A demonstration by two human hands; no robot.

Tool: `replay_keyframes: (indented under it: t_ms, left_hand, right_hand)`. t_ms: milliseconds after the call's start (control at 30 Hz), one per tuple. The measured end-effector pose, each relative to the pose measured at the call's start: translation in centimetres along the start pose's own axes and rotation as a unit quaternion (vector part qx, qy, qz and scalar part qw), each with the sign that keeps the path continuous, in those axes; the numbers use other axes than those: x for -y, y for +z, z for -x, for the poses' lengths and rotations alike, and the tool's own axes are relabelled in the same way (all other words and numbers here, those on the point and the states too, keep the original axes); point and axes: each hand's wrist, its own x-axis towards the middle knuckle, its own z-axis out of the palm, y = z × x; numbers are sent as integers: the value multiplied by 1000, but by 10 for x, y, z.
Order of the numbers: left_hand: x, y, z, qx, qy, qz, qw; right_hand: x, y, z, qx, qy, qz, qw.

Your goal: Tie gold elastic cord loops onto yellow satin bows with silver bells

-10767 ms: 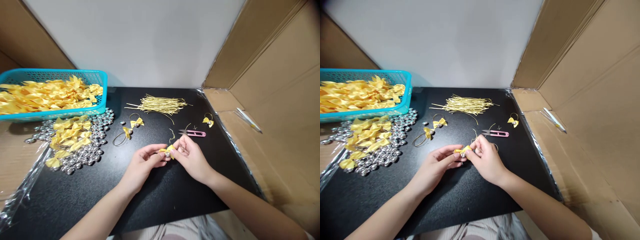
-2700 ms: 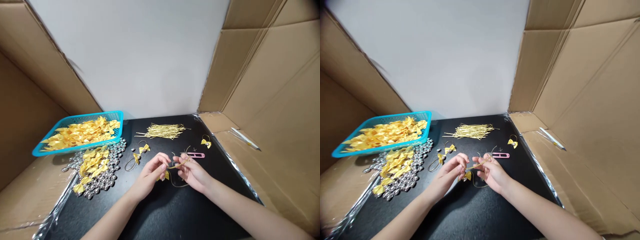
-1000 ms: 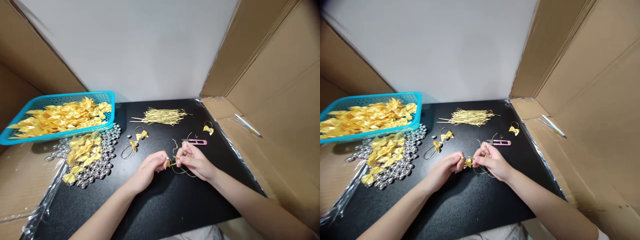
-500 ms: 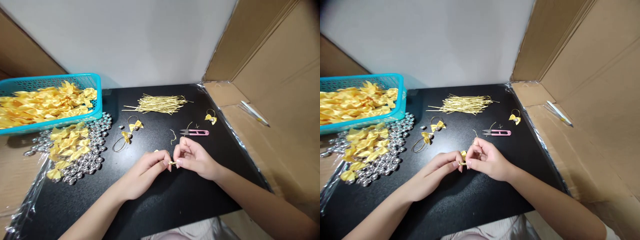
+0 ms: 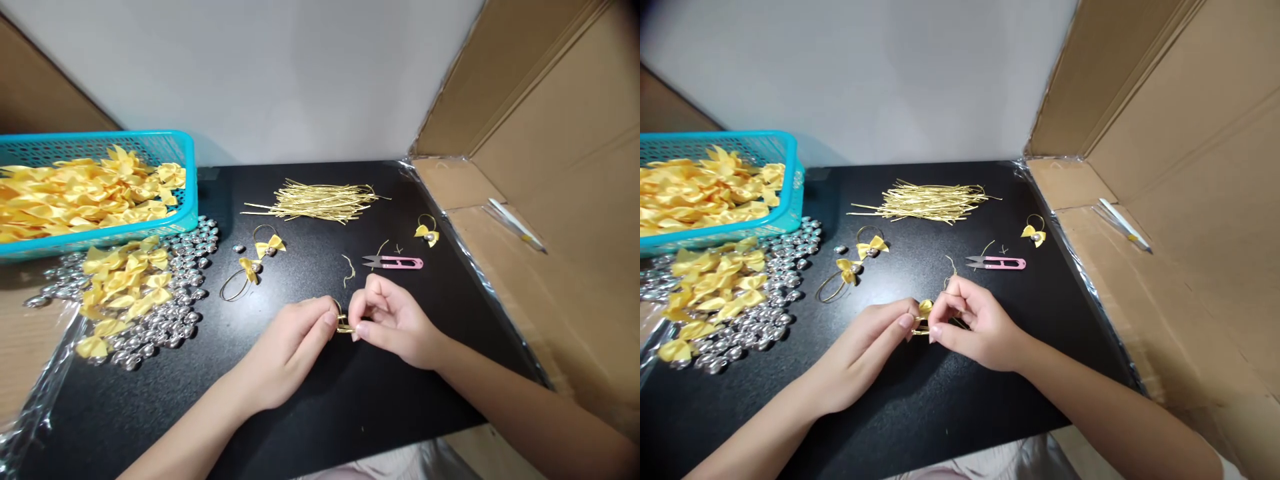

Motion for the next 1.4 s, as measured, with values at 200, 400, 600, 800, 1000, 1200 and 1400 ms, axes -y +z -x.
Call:
replay_keyframes:
  t_ms: [200,400,600,800,1000,1200,1400]
  left_hand:
    - [1,0,1,20,-16,29,999]
    - [0,-1,0,27,-8,24,999]
    - [-2,-1,-2,19,6,29,999]
    - [2,1,0,20,17,16,1000]
    - [3,1,2,9,37,10,999]
    - [4,2,3,2,16,11,1000]
    - [3,3,2,8,2,4,1000]
  right_hand:
    - [-2,-2,-1,-8,-8,10,1000]
    - [0,0,-1,-9,-1,18,1000]
    - [1,1,-1,-23,8,52,998]
    - [1,1,-2,-19,-2,49,999]
    - [2,1,-2,-27,2,57,998]
    - [4,2,-1,-21,-3,24,1000]
    - [1,2,0,-20,-6,23,1000]
